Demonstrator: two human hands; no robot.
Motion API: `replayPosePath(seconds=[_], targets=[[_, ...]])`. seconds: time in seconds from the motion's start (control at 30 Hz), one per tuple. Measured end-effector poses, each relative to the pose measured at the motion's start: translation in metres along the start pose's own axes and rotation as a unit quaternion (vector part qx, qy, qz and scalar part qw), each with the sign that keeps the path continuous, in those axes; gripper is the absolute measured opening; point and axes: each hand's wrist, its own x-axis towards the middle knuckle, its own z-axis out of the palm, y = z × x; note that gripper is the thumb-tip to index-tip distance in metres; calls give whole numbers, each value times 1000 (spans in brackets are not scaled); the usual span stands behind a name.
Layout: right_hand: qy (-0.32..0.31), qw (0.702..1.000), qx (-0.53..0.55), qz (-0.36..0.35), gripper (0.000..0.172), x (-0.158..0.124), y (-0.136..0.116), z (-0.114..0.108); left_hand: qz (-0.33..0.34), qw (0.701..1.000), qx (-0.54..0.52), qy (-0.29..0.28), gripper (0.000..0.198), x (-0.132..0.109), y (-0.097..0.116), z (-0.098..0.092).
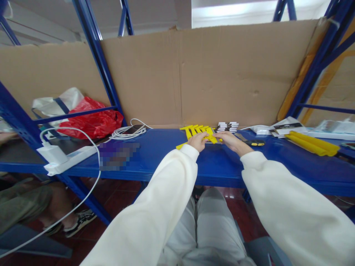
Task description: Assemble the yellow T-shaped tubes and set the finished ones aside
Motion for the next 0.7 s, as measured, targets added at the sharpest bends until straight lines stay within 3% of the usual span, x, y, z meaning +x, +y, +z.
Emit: replayPosePath(seconds=[0.2, 0.7], targets=[[-39, 999, 16, 28, 38, -3, -2, 0, 10, 1000, 8, 6, 37, 1, -1, 1], [-81, 995, -41, 36, 27, -1, 3, -4, 26, 998, 50, -26, 48, -1, -1, -2]])
